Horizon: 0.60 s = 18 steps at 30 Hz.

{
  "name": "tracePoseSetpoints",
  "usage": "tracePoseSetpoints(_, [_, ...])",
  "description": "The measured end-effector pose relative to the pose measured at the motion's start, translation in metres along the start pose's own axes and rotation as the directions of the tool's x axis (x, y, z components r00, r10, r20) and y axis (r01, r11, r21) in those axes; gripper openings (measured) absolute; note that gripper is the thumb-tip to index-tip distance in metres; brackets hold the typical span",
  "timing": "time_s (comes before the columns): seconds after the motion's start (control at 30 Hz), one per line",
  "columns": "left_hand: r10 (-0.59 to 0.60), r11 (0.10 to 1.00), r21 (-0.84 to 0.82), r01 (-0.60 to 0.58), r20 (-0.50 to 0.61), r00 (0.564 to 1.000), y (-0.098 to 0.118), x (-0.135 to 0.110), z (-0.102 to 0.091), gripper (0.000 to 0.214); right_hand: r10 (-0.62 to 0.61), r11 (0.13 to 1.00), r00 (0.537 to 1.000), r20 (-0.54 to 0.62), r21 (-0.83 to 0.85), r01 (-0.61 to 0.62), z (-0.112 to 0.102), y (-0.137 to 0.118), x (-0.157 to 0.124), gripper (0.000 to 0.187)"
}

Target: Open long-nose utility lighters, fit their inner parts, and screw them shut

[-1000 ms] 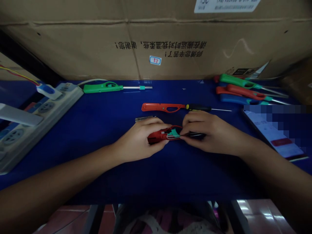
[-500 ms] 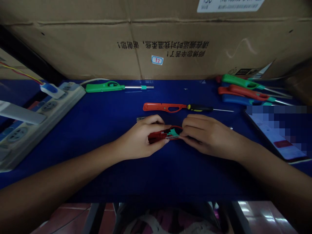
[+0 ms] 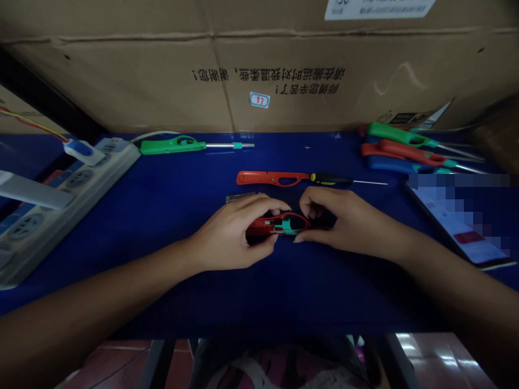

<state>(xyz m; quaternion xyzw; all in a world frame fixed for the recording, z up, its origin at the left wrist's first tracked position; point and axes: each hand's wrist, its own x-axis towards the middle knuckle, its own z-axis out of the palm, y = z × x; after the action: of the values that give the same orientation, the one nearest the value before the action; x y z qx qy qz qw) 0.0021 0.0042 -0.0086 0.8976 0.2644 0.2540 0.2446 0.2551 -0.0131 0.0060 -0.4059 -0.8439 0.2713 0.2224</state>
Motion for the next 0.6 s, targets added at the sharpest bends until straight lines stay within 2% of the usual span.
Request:
tracePoseSetpoints(0.1, [0.062,0.998,0.001,-0.062,-0.005,0.998,0.0,0.001,-0.001,0.041,-0.009,0.999,1.0,0.008,-0.044,0.01,0.002,0.002,-0.001,0.035])
tracePoseSetpoints(0.27, [0.103,0.985,0.134,-0.106,0.032,0.994,-0.003,0.002,-0.002,0.027,-0.055,0.995,0.998,-0.004,-0.084,0.055,0.002,0.001,-0.002,0.032])
tracePoseSetpoints(0.33, [0.105,0.983,0.15,-0.107,0.021,0.994,-0.004,0.001,-0.001,0.025,-0.103,0.99,0.995,-0.007,-0.099,0.102,0.002,-0.001,-0.002,0.028])
tracePoseSetpoints(0.43, [0.105,0.984,0.147,-0.105,0.006,0.994,-0.005,0.001,0.0,0.022,-0.156,0.978,0.986,0.063,-0.13,0.163,0.001,-0.004,-0.003,0.014])
tracePoseSetpoints(0.5, [0.098,0.985,0.139,-0.098,0.005,0.995,-0.006,0.001,0.0,0.022,-0.146,0.98,0.984,0.102,-0.121,0.158,0.0,-0.005,-0.004,0.007])
tracePoseSetpoints(0.6, [0.089,0.988,0.129,-0.088,0.0,0.996,-0.006,0.001,0.0,0.023,-0.135,0.989,0.984,0.116,-0.042,0.141,-0.003,-0.009,-0.005,0.007])
